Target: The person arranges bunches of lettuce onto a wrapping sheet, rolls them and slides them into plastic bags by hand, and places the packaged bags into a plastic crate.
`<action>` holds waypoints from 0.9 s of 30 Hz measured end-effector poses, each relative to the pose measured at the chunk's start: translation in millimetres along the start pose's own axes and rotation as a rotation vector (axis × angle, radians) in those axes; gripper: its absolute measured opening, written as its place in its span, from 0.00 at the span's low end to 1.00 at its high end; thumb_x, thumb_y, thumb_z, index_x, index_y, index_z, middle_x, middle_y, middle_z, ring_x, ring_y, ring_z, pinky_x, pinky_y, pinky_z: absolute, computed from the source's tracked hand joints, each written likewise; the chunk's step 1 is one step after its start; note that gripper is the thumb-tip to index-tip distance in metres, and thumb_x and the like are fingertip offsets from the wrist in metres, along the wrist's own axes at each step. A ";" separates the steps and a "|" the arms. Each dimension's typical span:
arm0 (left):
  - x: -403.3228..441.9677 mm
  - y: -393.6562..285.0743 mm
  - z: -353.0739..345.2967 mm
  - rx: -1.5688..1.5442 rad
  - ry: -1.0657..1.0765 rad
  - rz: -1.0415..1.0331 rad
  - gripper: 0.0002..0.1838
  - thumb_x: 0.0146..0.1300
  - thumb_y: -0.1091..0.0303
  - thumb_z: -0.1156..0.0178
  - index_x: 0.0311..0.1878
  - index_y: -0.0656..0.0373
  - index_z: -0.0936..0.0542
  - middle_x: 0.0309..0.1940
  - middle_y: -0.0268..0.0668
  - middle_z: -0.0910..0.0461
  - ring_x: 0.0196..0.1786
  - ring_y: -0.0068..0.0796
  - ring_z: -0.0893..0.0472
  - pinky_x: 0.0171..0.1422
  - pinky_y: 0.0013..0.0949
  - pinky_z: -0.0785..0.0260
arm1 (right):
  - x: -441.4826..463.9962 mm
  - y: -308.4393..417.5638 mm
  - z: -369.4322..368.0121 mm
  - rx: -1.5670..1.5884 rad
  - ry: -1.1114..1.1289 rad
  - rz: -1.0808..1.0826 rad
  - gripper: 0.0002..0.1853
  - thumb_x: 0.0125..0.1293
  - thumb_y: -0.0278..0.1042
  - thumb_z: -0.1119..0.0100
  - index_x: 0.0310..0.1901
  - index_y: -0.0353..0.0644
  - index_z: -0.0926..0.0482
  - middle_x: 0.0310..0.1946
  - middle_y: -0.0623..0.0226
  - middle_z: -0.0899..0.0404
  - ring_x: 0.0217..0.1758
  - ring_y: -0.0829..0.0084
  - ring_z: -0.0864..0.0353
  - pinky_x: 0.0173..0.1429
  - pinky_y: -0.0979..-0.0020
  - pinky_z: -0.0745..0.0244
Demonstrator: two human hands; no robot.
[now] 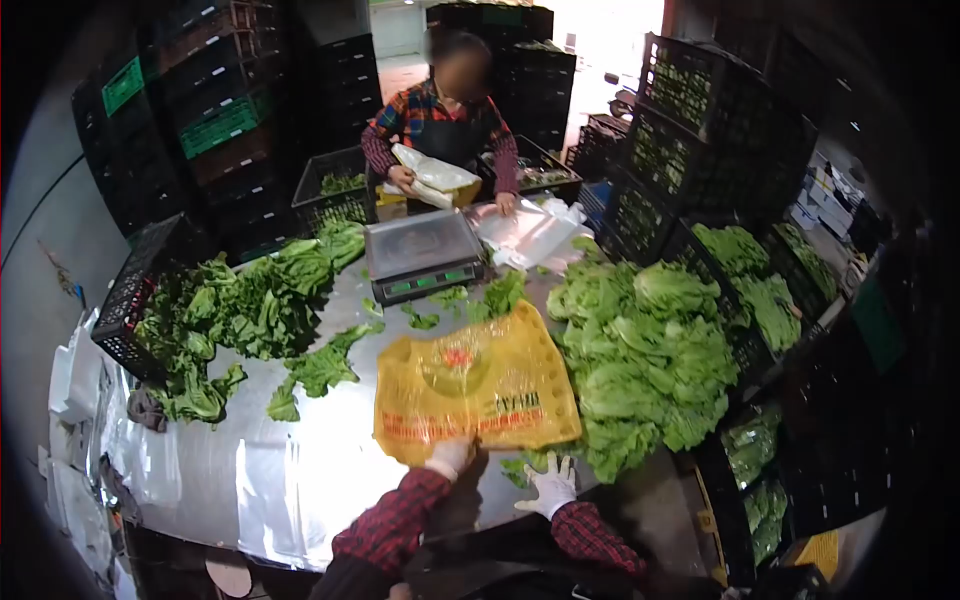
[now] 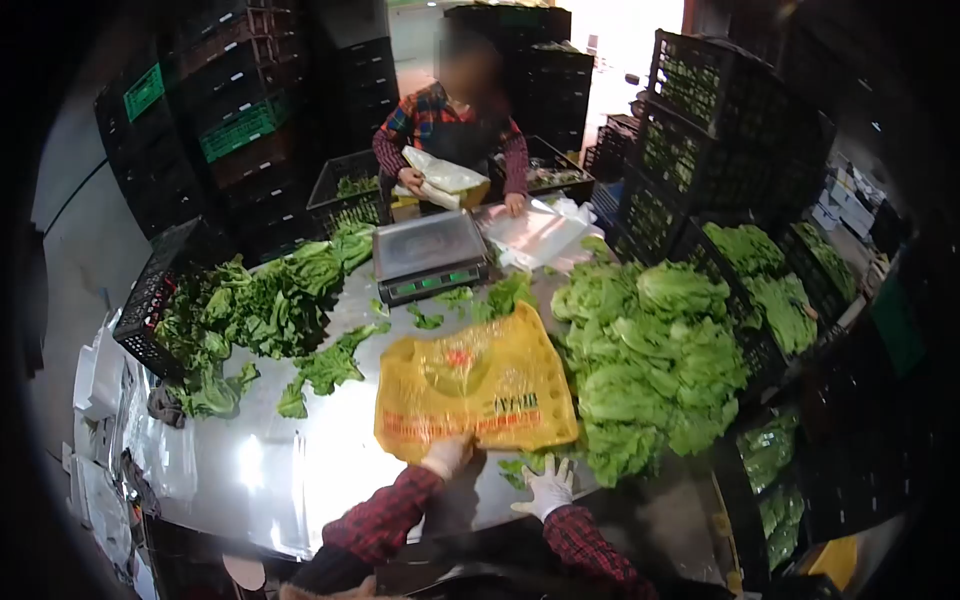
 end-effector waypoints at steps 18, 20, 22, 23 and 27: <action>-147.8 -55.3 -2.1 -0.201 0.178 0.335 0.30 0.62 0.54 0.33 0.65 0.53 0.24 0.58 0.49 0.21 0.58 0.51 0.21 0.60 0.46 0.26 | 155.2 -75.0 138.9 0.461 0.077 0.333 0.21 0.63 0.51 0.35 0.51 0.45 0.14 0.43 0.57 0.13 0.45 0.57 0.13 0.49 0.60 0.19; -135.8 -48.2 -6.4 -0.249 0.185 0.402 0.30 0.61 0.54 0.32 0.65 0.54 0.24 0.57 0.50 0.21 0.58 0.52 0.21 0.60 0.46 0.26 | 138.4 -130.1 176.4 0.543 -0.170 0.204 0.17 0.62 0.48 0.33 0.45 0.43 0.13 0.39 0.57 0.13 0.41 0.60 0.12 0.46 0.64 0.19; -135.3 -37.7 -10.8 -0.217 -0.064 0.271 0.32 0.59 0.56 0.30 0.65 0.55 0.25 0.59 0.50 0.23 0.61 0.53 0.24 0.64 0.47 0.29 | 131.1 -184.7 209.6 0.352 -0.383 -0.062 0.15 0.61 0.45 0.32 0.41 0.41 0.13 0.35 0.58 0.13 0.37 0.64 0.13 0.44 0.67 0.19; -144.0 -39.0 -7.8 -0.200 -0.177 0.204 0.33 0.57 0.57 0.29 0.66 0.55 0.25 0.60 0.50 0.24 0.63 0.54 0.26 0.65 0.48 0.30 | 124.7 -206.5 222.5 0.179 -0.434 -0.230 0.15 0.60 0.44 0.32 0.40 0.41 0.14 0.35 0.59 0.13 0.35 0.65 0.13 0.42 0.69 0.19; -135.9 -51.6 8.7 -0.019 -0.194 0.176 0.38 0.53 0.60 0.27 0.68 0.54 0.28 0.66 0.49 0.30 0.69 0.57 0.33 0.73 0.50 0.38 | 112.0 -196.2 235.1 0.530 -0.393 0.039 0.21 0.58 0.45 0.30 0.50 0.42 0.16 0.46 0.60 0.14 0.45 0.62 0.14 0.51 0.67 0.19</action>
Point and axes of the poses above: each hand's wrist, its own x-axis towards the middle knuckle, its own z-axis out of the back of the hand, y = z × x, the point moved 7 cm from there along x, towards the middle knuckle
